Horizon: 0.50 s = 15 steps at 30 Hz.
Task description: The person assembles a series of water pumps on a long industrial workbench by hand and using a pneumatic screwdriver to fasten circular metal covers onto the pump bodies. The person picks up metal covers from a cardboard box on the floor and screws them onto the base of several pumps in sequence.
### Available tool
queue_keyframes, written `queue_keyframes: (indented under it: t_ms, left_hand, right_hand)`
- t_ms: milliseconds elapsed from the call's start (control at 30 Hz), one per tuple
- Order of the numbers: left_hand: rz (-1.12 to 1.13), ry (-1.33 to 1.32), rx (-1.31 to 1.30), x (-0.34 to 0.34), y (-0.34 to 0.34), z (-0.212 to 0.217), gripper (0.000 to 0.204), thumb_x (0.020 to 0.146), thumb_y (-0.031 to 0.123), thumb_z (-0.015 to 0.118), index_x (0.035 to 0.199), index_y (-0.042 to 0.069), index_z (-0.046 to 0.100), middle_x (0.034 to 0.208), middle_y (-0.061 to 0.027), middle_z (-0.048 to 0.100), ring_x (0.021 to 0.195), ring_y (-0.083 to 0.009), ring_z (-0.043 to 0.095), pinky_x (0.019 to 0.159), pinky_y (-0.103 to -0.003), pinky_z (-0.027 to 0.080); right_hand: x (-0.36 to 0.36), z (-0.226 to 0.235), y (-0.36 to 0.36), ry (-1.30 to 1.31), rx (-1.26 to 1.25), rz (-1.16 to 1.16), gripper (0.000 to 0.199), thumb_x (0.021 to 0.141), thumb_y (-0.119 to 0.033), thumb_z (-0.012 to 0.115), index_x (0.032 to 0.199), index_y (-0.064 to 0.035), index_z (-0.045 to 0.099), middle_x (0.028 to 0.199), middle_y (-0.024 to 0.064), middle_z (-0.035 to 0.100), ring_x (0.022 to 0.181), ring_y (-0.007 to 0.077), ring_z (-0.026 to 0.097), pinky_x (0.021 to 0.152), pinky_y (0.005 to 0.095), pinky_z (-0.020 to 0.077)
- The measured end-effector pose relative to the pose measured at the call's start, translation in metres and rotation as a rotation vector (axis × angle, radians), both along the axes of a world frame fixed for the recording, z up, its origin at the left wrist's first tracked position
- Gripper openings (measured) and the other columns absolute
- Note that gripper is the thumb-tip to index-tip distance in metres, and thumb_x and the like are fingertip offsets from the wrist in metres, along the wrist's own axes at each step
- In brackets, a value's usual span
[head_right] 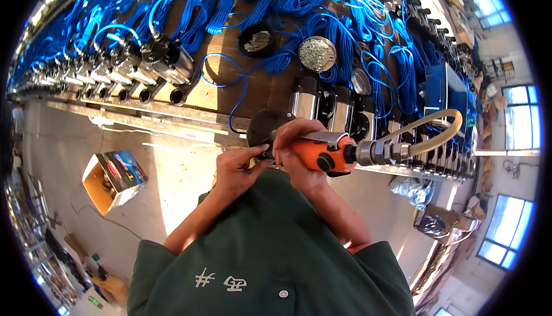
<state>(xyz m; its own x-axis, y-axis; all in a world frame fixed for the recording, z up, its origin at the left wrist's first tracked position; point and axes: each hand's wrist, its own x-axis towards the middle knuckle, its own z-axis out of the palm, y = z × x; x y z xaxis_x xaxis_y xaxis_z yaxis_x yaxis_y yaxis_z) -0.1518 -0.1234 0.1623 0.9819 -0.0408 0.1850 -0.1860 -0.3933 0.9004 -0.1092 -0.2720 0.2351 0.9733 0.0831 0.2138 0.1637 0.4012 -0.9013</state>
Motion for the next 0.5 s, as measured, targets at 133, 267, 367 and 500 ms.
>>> queue_keyframes:
  t_ms: [133,267,367,500]
  left_hand:
    - [0.055,-0.068,-0.050,-0.001,0.001,-0.011,0.027,0.071,0.016,0.078,0.096,0.012,0.072,0.070,-0.0075,0.065,0.055,-0.0239,0.060,0.051,-0.033,0.046]
    - [0.112,0.033,-0.084,-0.006,-0.001,-0.018,0.024,0.072,0.023,0.078,0.093,0.015,0.072,0.068,-0.0081,0.065,0.058,-0.0258,0.061,0.052,-0.035,0.046]
    - [0.127,0.088,-0.069,-0.007,0.000,-0.019,0.023,0.072,0.028,0.077,0.092,0.018,0.072,0.066,-0.0092,0.064,0.059,-0.0270,0.062,0.053,-0.037,0.046]
    - [0.145,0.151,-0.050,-0.008,0.004,-0.014,0.023,0.071,0.030,0.077,0.092,0.020,0.073,0.064,-0.0103,0.062,0.060,-0.0284,0.061,0.053,-0.037,0.046]
  right_hand:
    - [0.002,0.002,0.005,-0.231,-0.274,0.146,0.026,0.071,0.014,0.052,0.091,-0.0013,0.050,0.078,0.0131,0.054,0.059,0.0173,0.055,0.052,0.0273,0.0484]
    - [0.005,0.002,0.008,-0.392,-0.506,0.234,0.028,0.070,0.015,0.053,0.092,-0.0026,0.049,0.075,0.0120,0.055,0.060,0.0182,0.056,0.051,0.0281,0.0495]
    - [0.001,-0.004,0.013,-0.342,-0.459,0.168,0.024,0.071,0.013,0.055,0.088,-0.0029,0.052,0.073,0.0108,0.058,0.061,0.0185,0.058,0.055,0.0284,0.0505]
    - [0.002,-0.010,0.016,-0.272,-0.362,0.113,0.021,0.069,0.010,0.059,0.088,-0.0004,0.058,0.073,0.0119,0.063,0.065,0.0193,0.064,0.061,0.0272,0.0525]
